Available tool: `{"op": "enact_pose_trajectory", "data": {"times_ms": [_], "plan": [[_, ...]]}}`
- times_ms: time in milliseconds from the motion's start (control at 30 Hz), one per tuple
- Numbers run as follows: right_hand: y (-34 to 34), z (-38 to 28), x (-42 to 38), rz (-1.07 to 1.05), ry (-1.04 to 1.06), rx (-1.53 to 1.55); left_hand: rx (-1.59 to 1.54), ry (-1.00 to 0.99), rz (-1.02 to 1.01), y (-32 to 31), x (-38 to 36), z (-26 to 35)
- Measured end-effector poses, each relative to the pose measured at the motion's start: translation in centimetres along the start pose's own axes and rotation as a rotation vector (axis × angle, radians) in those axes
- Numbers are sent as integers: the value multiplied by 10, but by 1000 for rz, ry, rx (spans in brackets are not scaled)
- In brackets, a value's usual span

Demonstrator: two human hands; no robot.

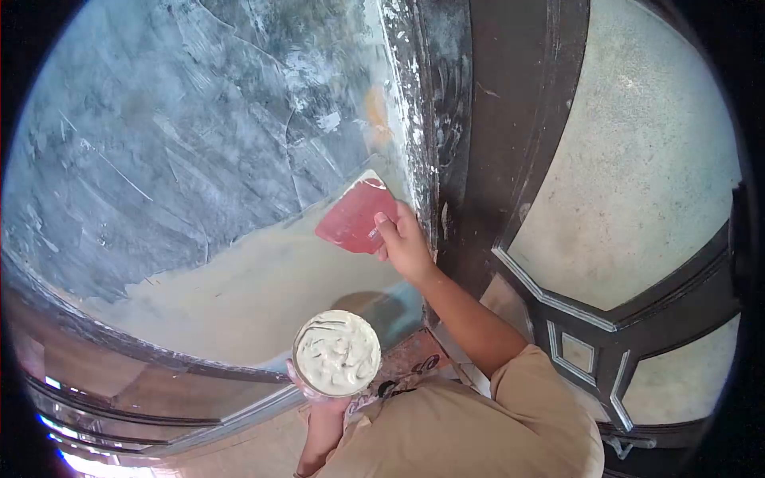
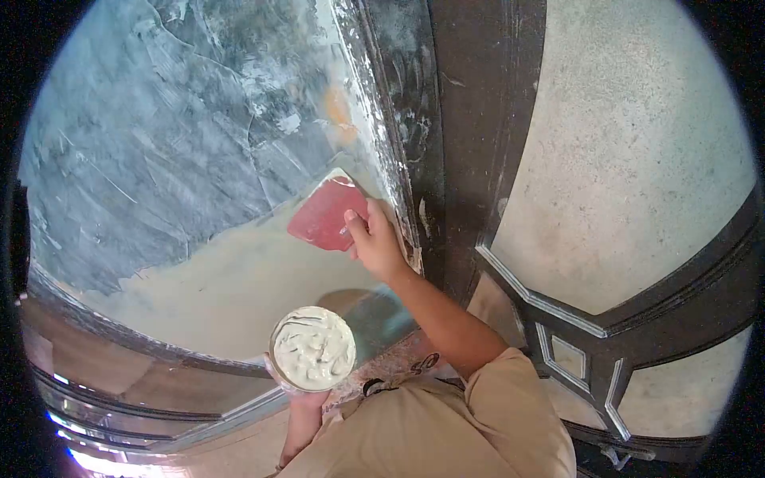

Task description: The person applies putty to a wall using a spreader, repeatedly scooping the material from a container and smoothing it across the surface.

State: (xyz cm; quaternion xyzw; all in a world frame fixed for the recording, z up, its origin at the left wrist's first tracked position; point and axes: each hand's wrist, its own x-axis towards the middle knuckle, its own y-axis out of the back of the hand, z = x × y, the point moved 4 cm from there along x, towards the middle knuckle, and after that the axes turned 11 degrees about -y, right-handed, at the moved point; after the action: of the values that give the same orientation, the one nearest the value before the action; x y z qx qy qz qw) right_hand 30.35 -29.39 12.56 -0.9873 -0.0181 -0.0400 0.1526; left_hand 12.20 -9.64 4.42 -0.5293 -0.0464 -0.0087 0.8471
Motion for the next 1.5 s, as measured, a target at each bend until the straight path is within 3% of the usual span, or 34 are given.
{"op": "enact_pose_trajectory", "data": {"times_ms": [67,200,300,333,400,467,633,667,733,800,867,900,967,1100,1233,1300,1333,1367,1433,1500], "plan": [[7,34,-2,11,-40,-49,23,6,-69,-5,-2,1],[35,129,-55,72,-433,104,16,-10,17,1,-10,9],[46,161,-81,84,-505,87,23,-56,19,9,-16,15],[41,154,-77,76,-510,87,76,-67,-18,6,-18,18],[28,106,-57,112,-327,69,58,-54,-6,7,-19,19],[9,49,-35,-6,-85,114,39,-34,-7,3,-17,19],[-26,-8,-14,-47,-62,95,1,-17,67,3,-22,27],[-25,3,-14,-44,-61,96,12,-19,88,5,-24,29],[-15,58,-17,112,-16,-194,41,-20,28,9,-27,34],[3,134,-38,159,-27,-171,13,-4,56,12,-30,39],[22,202,-79,175,-443,-172,6,-33,97,22,-37,43],[35,230,-97,141,-500,-176,103,-83,50,33,-39,47],[33,221,-106,104,-549,-181,153,-92,1,38,-42,53],[-1,140,-87,13,-353,10,221,-100,76,53,-49,56],[-63,27,-57,-166,112,-267,34,9,51,38,-47,54],[-72,8,-47,-64,82,-370,145,-23,-49,27,-49,58],[-70,5,-45,33,49,-474,253,-60,-147,21,-50,60],[-59,29,-33,149,120,-441,95,-54,-122,19,-49,59],[-29,77,-28,225,70,-235,97,-40,-87,14,-50,63],[10,148,-39,387,184,-372,58,-30,-22,16,-49,63]]}}
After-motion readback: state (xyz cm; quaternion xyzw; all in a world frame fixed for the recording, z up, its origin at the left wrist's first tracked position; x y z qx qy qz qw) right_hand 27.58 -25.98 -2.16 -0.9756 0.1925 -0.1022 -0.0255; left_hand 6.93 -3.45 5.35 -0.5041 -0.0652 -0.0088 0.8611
